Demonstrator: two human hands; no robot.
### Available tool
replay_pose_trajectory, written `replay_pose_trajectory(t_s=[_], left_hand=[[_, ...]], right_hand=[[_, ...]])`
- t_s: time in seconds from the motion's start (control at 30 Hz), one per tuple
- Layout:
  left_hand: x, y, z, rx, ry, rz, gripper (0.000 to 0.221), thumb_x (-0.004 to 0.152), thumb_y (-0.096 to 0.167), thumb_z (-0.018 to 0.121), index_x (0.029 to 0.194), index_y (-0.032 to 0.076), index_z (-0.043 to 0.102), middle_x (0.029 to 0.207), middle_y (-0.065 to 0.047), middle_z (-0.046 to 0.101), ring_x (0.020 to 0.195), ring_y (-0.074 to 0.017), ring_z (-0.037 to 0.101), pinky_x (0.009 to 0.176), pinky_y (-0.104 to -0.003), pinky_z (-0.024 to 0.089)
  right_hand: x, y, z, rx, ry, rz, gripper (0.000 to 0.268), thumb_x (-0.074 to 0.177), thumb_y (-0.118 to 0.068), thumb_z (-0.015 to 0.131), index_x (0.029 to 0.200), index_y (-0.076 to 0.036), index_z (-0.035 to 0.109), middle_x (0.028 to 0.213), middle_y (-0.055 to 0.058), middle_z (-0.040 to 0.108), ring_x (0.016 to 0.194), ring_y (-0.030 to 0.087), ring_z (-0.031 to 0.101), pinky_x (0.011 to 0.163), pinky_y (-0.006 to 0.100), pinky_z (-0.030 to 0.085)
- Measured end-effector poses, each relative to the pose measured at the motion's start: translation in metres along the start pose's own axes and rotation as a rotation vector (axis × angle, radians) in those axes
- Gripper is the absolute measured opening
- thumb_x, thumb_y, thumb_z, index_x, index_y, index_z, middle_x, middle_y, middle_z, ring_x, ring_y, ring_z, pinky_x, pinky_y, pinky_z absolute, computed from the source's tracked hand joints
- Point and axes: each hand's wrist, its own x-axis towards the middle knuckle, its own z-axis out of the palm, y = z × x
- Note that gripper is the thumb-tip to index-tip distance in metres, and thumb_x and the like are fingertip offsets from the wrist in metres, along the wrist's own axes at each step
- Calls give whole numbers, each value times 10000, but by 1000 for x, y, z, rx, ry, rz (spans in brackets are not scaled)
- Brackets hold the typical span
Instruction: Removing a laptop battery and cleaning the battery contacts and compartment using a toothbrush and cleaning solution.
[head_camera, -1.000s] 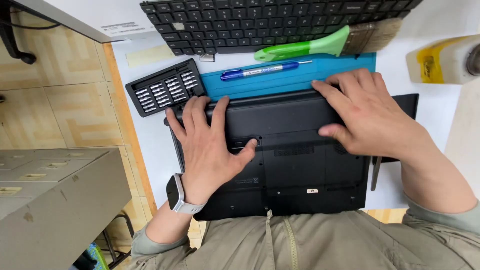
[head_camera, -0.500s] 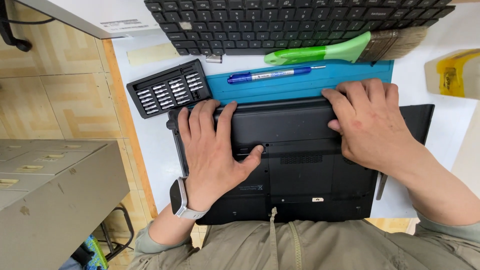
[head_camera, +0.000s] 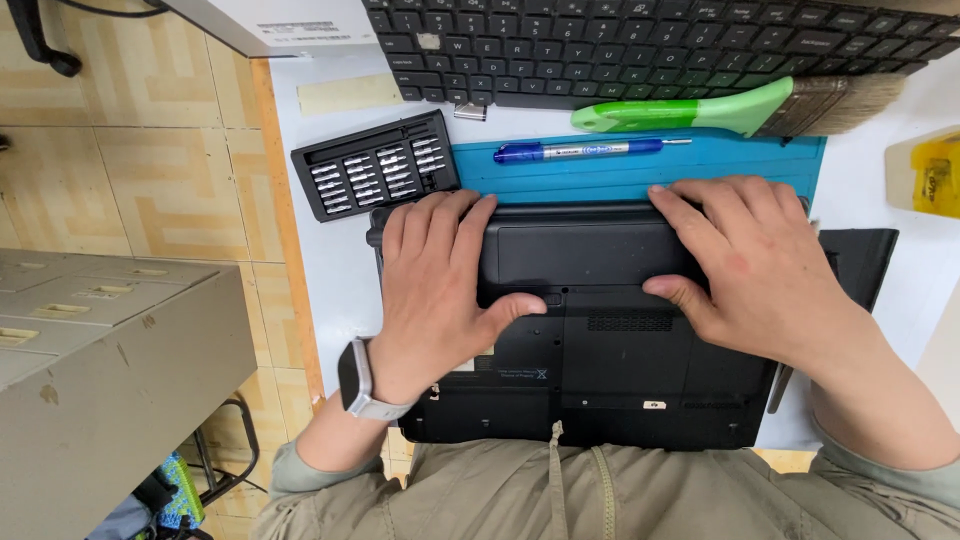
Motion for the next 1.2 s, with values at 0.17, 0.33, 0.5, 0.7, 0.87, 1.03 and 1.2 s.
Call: replay_pose_trajectory(t_s=[0.17,0.33,0.5,0.7,0.87,1.03,1.2], left_hand=[[1,-39,-45,-348,-176,84,530,1006,347,617,1387,-8,519,1363,-190,595,1261,-386,555,1067,-511,438],[-22,-47,-55,-363,20,-111,270,1070,131,564,1316,27,601,1301,-125,666,1229,-320,630,1051,-430,499],[-41,-53,-38,-443,61,-539,315,925,149,681,1234,110,631,1087,-43,685,812,-161,652,666,-294,536],[-39,-54,-32,-374,37,-576,371,916,280,715,1242,133,617,1021,-13,683,654,-153,640,703,-357,509],[-37,-62,-31,-443,5,-614,391,893,304,749,1232,167,610,946,16,683,634,-134,598,662,-319,499],[-36,-62,-30,-464,-21,-661,399,886,293,757,1232,186,590,924,20,682,632,-126,588,677,-310,499],[-37,-63,-29,-491,-19,-667,400,889,266,763,1232,183,576,927,13,653,636,-118,565,671,-298,492]], right_hand=[[3,8,3,16,-16,-32,629,983,-493,570,1441,-64,619,1335,116,658,1063,362,604,819,481,500],[0,6,4,13,-7,-23,572,1029,-435,562,1465,-72,635,1334,102,662,1092,361,598,844,479,497],[-1,-8,1,-42,48,14,568,985,-420,677,1448,-91,674,1372,101,673,1116,380,621,915,507,490],[26,-38,0,109,42,-31,782,873,-557,731,1469,-64,619,1398,152,619,1193,416,566,937,532,428],[43,-42,7,176,-51,40,926,762,-651,776,1490,-107,601,1325,121,607,1125,397,532,891,533,404],[49,-43,12,163,-64,86,1005,694,-737,813,1468,-122,634,1142,115,562,1008,368,507,843,502,405],[41,-33,4,289,-108,-18,975,816,-721,590,1536,-67,522,1393,171,565,1114,409,510,893,542,397]])
